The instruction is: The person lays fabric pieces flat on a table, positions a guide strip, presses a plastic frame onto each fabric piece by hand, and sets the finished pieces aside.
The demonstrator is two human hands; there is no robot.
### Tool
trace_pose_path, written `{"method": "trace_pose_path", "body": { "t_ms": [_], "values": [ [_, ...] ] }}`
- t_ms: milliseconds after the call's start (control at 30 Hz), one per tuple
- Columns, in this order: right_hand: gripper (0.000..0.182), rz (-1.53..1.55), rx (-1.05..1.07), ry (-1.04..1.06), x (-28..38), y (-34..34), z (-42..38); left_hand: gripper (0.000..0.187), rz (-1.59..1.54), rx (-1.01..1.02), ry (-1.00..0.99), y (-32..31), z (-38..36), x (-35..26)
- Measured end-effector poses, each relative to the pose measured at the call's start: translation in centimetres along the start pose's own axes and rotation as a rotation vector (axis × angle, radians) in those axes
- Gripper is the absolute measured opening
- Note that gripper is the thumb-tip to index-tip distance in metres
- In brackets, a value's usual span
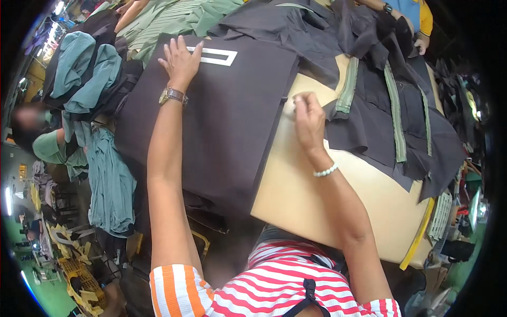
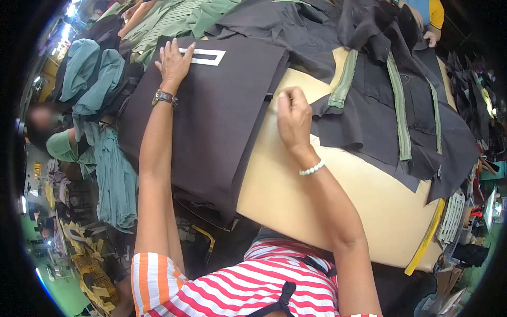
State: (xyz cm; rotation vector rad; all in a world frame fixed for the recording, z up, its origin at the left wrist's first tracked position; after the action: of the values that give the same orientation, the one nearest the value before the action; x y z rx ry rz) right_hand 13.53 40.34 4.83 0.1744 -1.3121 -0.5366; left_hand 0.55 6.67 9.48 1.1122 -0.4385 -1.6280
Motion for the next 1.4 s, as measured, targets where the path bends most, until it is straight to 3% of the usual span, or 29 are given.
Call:
{"method": "trace_pose_path", "body": {
  "t_ms": [100, 167, 333, 367, 500, 600, 700, 800, 900, 1033, 1133, 1200, 1300, 1400],
  "values": [
    [0.009, -0.197, -0.022, 0.295, 3.1, 0.1, -2.6, 0.087, -0.064, 0.143, 0.065, -1.5, -1.0, -2.3],
    [0.011, -0.222, -0.027, 0.383, 4.0, -0.3, -3.0, 0.085, 0.023, 0.217, 0.082, -2.3, -1.9, -2.9],
    [0.026, -0.358, 0.009, 0.747, 8.3, -1.3, -4.1, 0.09, -0.04, 0.125, 0.062, -2.5, -2.1, -2.8],
    [0.04, -0.348, 0.111, 0.827, 9.6, -1.8, -4.7, 0.092, -0.037, 0.12, 0.057, -2.5, -2.2, -2.8],
    [0.033, -0.502, 0.378, 1.174, 11.1, -6.5, -7.1, 0.101, -0.023, 0.119, 0.058, -2.2, -2.4, -3.3],
    [0.032, -0.736, 0.366, 1.167, 10.9, -7.0, -7.1, 0.106, 0.0, 0.14, 0.07, -2.2, -2.3, -3.4],
    [0.024, -1.112, 0.898, 0.996, 8.4, -7.2, -7.5, 0.105, -0.021, 0.126, 0.092, -2.3, -2.3, -3.3],
    [0.016, -0.853, 0.529, 0.995, 8.2, -2.7, -6.5, 0.104, -0.038, 0.13, 0.119, -2.4, -2.4, -3.1],
    [0.012, -0.852, 0.202, 0.93, 8.0, 1.3, -4.8, 0.104, -0.044, 0.128, 0.126, -2.3, -2.4, -3.2],
    [0.015, -0.712, -0.015, 0.967, 12.5, 3.3, -4.8, 0.103, -0.028, 0.143, 0.14, -2.2, -2.4, -3.4],
    [0.013, -0.575, 0.03, 1.13, 16.0, 0.7, -8.1, 0.103, -0.031, 0.128, 0.129, -2.1, -2.5, -3.3],
    [0.013, -0.554, 0.179, 1.171, 17.0, -2.1, -10.3, 0.102, -0.019, 0.119, 0.126, -2.1, -2.4, -3.3],
    [0.014, -0.547, 0.25, 1.13, 15.3, -5.6, -10.7, 0.102, -0.013, 0.113, 0.118, -2.1, -2.5, -3.3],
    [0.029, -0.626, 0.288, 0.997, 12.7, -7.7, -8.6, 0.101, 0.008, 0.107, 0.102, -2.2, -2.4, -3.1]
  ]
}}
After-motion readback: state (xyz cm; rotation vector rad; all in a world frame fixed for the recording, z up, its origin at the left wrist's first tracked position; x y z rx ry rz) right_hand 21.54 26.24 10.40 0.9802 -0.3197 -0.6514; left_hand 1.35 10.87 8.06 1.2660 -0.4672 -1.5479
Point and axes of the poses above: each hand's wrist, its own z-axis towards the middle knuckle, its own y-axis out of the back of the hand, x = y × z, the point moved 9 cm from there along z, towards the middle knuckle, and after that the axes turned 12 degrees about -z, right-handed, at the moved point
